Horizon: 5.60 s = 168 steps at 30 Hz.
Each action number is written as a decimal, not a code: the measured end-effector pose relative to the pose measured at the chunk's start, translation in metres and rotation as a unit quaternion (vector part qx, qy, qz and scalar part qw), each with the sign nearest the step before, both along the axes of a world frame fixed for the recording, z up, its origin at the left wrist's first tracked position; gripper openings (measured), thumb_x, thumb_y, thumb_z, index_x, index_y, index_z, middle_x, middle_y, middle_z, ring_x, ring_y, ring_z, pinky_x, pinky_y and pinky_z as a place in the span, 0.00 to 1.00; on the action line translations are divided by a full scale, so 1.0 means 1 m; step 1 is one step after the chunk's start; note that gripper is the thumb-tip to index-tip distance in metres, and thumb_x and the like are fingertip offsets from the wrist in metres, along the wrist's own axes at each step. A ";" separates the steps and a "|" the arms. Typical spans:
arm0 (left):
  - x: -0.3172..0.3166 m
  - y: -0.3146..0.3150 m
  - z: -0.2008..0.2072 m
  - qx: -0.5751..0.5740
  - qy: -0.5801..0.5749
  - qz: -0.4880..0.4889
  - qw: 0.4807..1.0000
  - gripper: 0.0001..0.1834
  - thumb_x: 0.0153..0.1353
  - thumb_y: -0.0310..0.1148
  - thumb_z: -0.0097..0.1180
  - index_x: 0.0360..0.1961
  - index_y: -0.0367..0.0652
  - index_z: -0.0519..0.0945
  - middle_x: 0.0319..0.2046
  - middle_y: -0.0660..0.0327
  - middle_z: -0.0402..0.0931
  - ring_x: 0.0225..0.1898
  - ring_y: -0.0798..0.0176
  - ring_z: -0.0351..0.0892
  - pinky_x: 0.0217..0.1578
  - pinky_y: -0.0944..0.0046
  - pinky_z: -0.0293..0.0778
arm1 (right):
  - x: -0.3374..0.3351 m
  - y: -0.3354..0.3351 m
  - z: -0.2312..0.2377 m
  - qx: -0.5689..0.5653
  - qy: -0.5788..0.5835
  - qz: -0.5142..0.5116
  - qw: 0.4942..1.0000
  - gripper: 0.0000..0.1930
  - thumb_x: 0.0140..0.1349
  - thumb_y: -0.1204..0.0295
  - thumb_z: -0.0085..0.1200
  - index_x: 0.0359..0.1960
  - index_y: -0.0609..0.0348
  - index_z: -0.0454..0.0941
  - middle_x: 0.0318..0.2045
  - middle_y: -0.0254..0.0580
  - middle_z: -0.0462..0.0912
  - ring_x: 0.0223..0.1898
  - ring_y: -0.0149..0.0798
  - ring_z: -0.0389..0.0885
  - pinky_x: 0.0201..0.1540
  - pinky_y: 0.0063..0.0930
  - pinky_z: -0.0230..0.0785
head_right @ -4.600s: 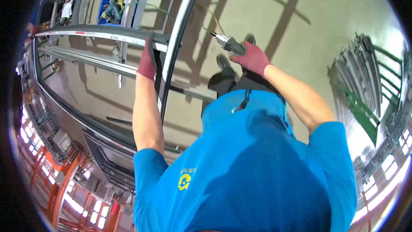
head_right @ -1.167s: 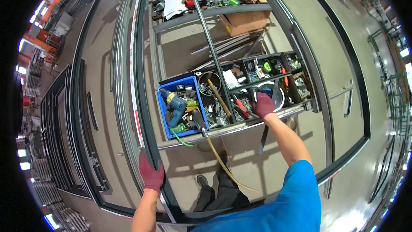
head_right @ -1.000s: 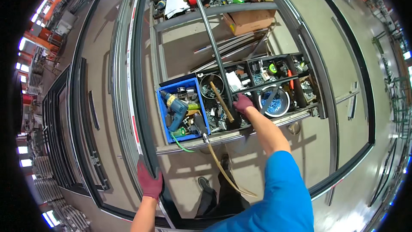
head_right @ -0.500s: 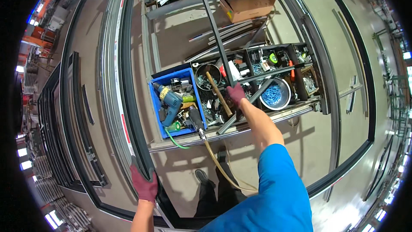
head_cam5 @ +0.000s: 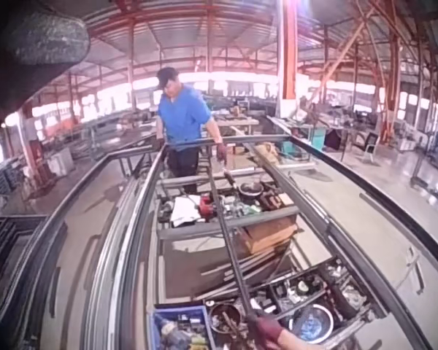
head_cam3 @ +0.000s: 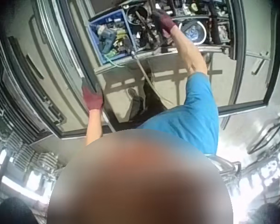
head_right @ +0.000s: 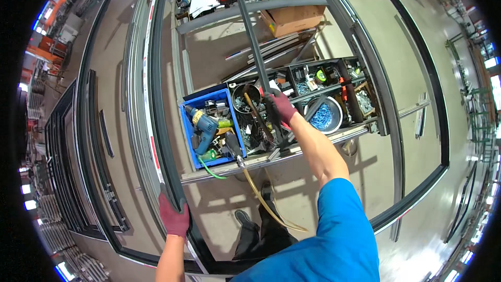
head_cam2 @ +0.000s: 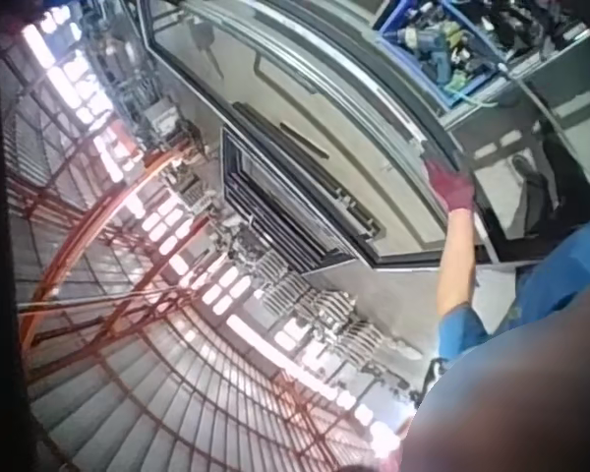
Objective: Assembling and fastening components of a metal frame structure using a pneumatic screwdriver and a power drill.
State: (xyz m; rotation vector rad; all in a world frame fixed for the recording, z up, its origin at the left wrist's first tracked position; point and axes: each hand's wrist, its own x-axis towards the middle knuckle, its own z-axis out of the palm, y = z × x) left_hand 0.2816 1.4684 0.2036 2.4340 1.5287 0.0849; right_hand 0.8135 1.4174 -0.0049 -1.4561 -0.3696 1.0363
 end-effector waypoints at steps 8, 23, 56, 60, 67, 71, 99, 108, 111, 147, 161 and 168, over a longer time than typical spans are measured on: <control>0.004 0.007 -0.009 0.028 0.009 -0.027 0.999 0.46 0.55 0.38 0.69 0.71 0.29 0.63 0.66 0.34 0.67 0.68 0.33 0.67 0.70 0.46 0.63 | -0.037 0.016 0.048 -0.133 -0.491 -0.146 0.848 0.24 0.66 0.60 0.65 0.55 0.62 0.72 0.39 0.57 0.88 0.41 0.59 0.88 0.42 0.49 0.77; 0.139 -0.100 -0.051 -0.333 -0.329 -0.004 0.884 0.24 0.76 0.44 0.53 0.63 0.36 0.77 0.51 0.44 0.82 0.57 0.46 0.81 0.58 0.53 0.74 | -0.237 -0.073 0.129 -0.059 -0.217 -0.060 0.972 0.24 0.71 0.62 0.59 0.62 0.65 0.72 0.55 0.61 0.81 0.59 0.59 0.79 0.63 0.44 0.70; -0.162 -0.086 0.064 -0.432 -0.430 0.022 0.793 0.32 0.69 0.31 0.62 0.72 0.39 0.69 0.41 0.60 0.81 0.37 0.68 0.81 0.37 0.63 0.80 | -0.392 -0.251 0.267 -0.183 0.020 -0.083 0.979 0.15 0.71 0.57 0.62 0.37 0.51 0.73 0.19 0.32 0.74 0.15 0.28 0.70 0.16 0.25 0.61; -0.125 -0.040 0.045 -0.478 -0.408 0.185 0.755 0.13 0.68 0.37 0.66 0.49 0.42 0.84 0.26 0.69 0.76 0.23 0.75 0.73 0.23 0.70 0.69 | -0.397 -0.274 0.242 -0.208 -0.001 -0.073 0.975 0.15 0.72 0.58 0.62 0.41 0.54 0.73 0.21 0.35 0.77 0.16 0.28 0.72 0.18 0.24 0.64; -0.134 -0.027 -0.007 -0.268 -0.366 0.083 0.887 0.15 0.75 0.38 0.58 0.49 0.36 0.81 0.32 0.59 0.83 0.28 0.65 0.80 0.29 0.63 0.74 | -0.417 -0.283 0.243 -0.235 0.012 -0.091 0.968 0.15 0.72 0.56 0.62 0.36 0.53 0.74 0.20 0.33 0.75 0.16 0.28 0.72 0.18 0.24 0.63; -0.133 -0.028 -0.057 -0.160 -0.325 0.081 0.928 0.15 0.75 0.37 0.55 0.49 0.33 0.80 0.37 0.45 0.85 0.38 0.48 0.84 0.42 0.53 0.77 | -0.423 -0.279 0.241 -0.240 0.019 -0.092 0.966 0.15 0.73 0.57 0.60 0.34 0.52 0.73 0.18 0.31 0.73 0.15 0.26 0.69 0.17 0.24 0.60; -0.164 -0.104 -0.047 -0.241 -0.403 0.146 0.871 0.20 0.78 0.41 0.50 0.56 0.33 0.79 0.47 0.38 0.83 0.51 0.37 0.83 0.52 0.51 0.77 | -0.389 -0.306 0.253 -0.253 -0.010 -0.049 0.966 0.14 0.71 0.58 0.63 0.38 0.52 0.74 0.20 0.31 0.74 0.15 0.25 0.69 0.17 0.22 0.61; -0.153 -0.093 -0.051 -0.234 -0.357 0.112 0.897 0.25 0.78 0.38 0.46 0.70 0.36 0.68 0.57 0.35 0.78 0.60 0.34 0.77 0.59 0.48 0.74 | -0.386 -0.311 0.271 -0.255 -0.061 -0.024 0.965 0.15 0.71 0.57 0.63 0.38 0.52 0.74 0.20 0.32 0.75 0.16 0.25 0.71 0.19 0.23 0.62; -0.144 -0.090 -0.002 -0.277 -0.307 0.147 0.898 0.28 0.78 0.37 0.46 0.74 0.37 0.63 0.60 0.34 0.75 0.63 0.32 0.75 0.62 0.45 0.72 | -0.392 -0.356 0.259 -0.171 -0.157 -0.042 0.972 0.10 0.74 0.61 0.58 0.40 0.53 0.77 0.22 0.29 0.75 0.22 0.24 0.73 0.24 0.24 0.63; -0.133 -0.117 -0.045 -0.423 -0.506 0.181 0.730 0.17 0.78 0.50 0.45 0.50 0.51 0.79 0.38 0.59 0.82 0.41 0.62 0.84 0.39 0.58 0.80 | -0.590 -0.069 0.334 -0.040 0.145 0.011 0.989 0.14 0.72 0.55 0.60 0.36 0.50 0.76 0.22 0.28 0.74 0.18 0.26 0.72 0.20 0.23 0.64; -0.136 -0.115 -0.024 -0.142 -0.183 0.029 0.972 0.33 0.58 0.42 0.70 0.54 0.33 0.67 0.47 0.36 0.80 0.49 0.32 0.82 0.47 0.42 0.80 | -0.537 -0.161 0.348 -0.075 0.038 0.168 0.982 0.15 0.72 0.61 0.60 0.50 0.59 0.77 0.29 0.32 0.81 0.26 0.26 0.76 0.28 0.23 0.69; -0.145 -0.119 -0.046 -0.067 -0.139 0.043 0.987 0.33 0.59 0.45 0.70 0.53 0.32 0.68 0.49 0.36 0.80 0.51 0.33 0.82 0.49 0.42 0.81 | -0.473 -0.285 0.322 -0.155 -0.262 0.313 0.899 0.26 0.67 0.61 0.66 0.59 0.61 0.73 0.36 0.49 0.85 0.35 0.47 0.84 0.40 0.41 0.77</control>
